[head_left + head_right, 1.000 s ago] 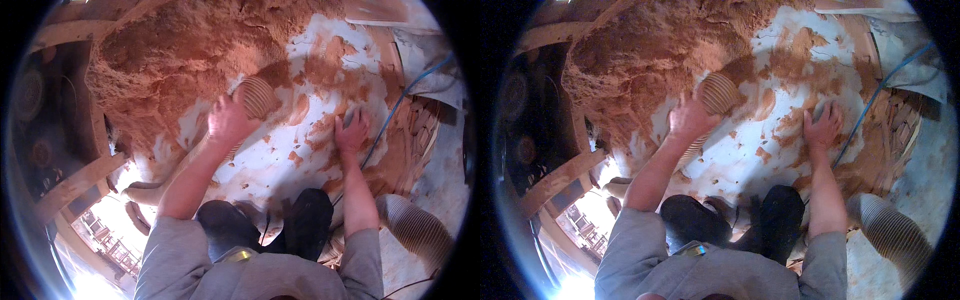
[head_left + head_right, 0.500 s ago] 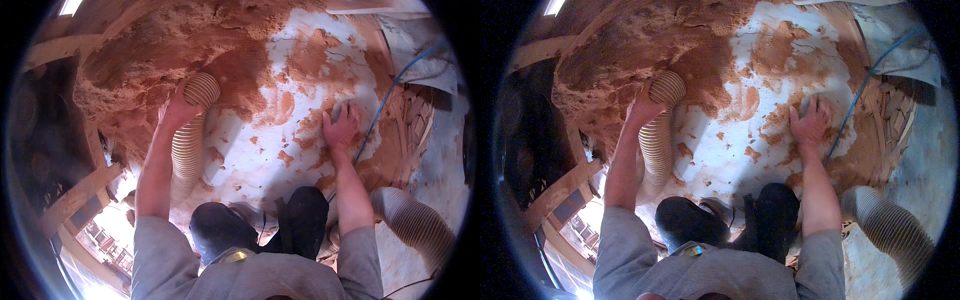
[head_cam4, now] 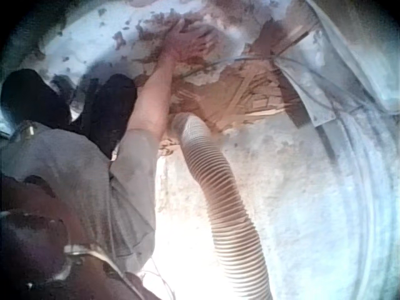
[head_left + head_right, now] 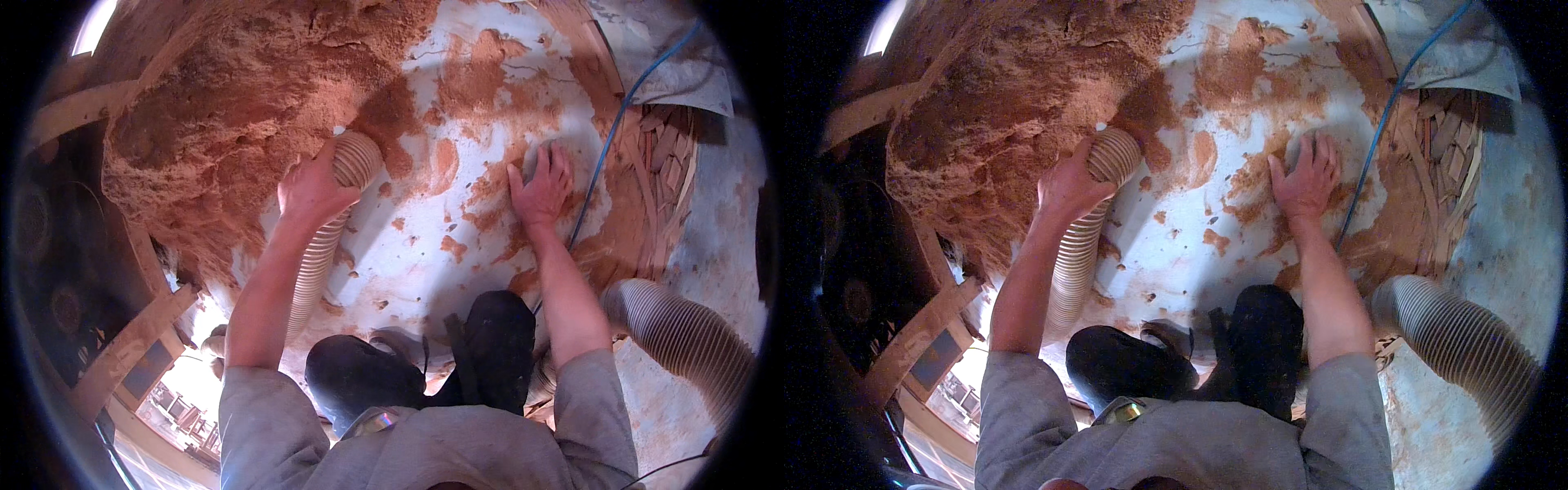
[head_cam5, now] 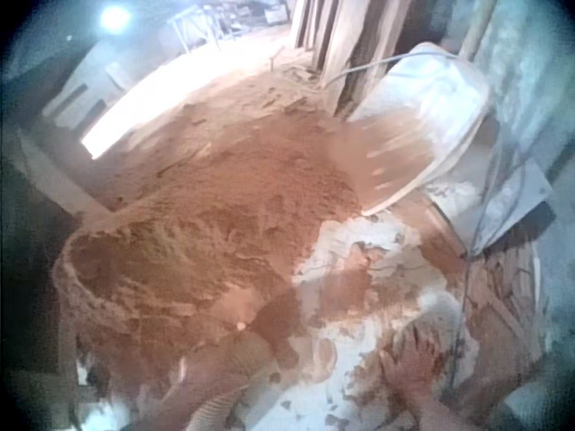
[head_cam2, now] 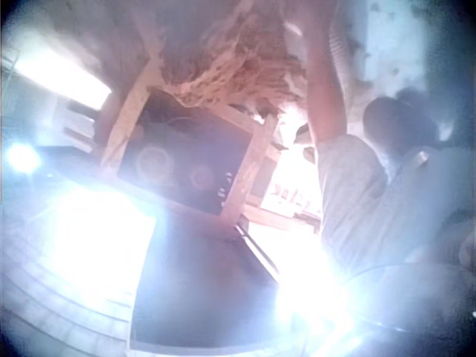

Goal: The person kneels on the floor and uses a flexible vacuum hose to remove sawdust and debris from the floor surface. The person moves the hose nozzle across the floor to clear the area.

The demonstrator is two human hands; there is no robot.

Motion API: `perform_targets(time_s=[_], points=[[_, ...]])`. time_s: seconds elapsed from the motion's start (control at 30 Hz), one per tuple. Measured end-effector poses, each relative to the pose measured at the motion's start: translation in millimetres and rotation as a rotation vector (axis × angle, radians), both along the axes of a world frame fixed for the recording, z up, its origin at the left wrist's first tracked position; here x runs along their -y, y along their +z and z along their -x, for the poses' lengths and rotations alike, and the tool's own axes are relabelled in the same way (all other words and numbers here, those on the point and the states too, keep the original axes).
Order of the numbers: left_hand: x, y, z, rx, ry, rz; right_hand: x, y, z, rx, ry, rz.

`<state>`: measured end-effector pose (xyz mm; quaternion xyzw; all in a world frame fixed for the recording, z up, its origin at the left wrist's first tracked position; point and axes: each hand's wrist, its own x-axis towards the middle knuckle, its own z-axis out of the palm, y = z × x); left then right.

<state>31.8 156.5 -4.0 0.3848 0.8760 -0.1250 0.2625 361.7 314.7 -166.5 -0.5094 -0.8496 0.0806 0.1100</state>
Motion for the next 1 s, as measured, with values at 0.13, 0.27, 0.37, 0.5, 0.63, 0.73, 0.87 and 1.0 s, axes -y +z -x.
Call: perform_targets(time_s=[0.13,0.27,0.37,0.5,0.63,0.73,0.87,1.0], points=[[-35.5,14.3,-20.3,0.044,-0.107,0.167,-0.4,3.8,2.0,0.026,0.0,0.019],[-43.1,7.2,-19.4,0.009,-0.077,0.205,-1.4,-0.3,0.5,0.009,0.007,-0.01],[-51.6,-0.6,5.8,-0.051,0.073,0.139,-0.7,-1.7,-0.6,0.011,-0.002,-0.014],[-66.4,3.0,30.1,-0.098,0.188,0.056,-0.4,-3.7,-0.6,0.017,0.001,-0.007],[-70.8,-0.1,32.1,-0.116,0.178,-0.012,0.0,-3.7,-0.5,0.028,-0.012,0.001],[-78.4,-6.0,39.1,-0.13,0.119,-0.032,0.9,3.0,3.3,0.082,-0.043,0.057],[-95.0,3.3,35.7,-0.053,-0.021,-0.023,-0.2,1.2,0.9,0.034,-0.004,-0.008],[-107.3,10.5,5.0,-0.006,-0.262,0.1,-0.5,0.8,2.3,0.031,-0.011,0.002]])
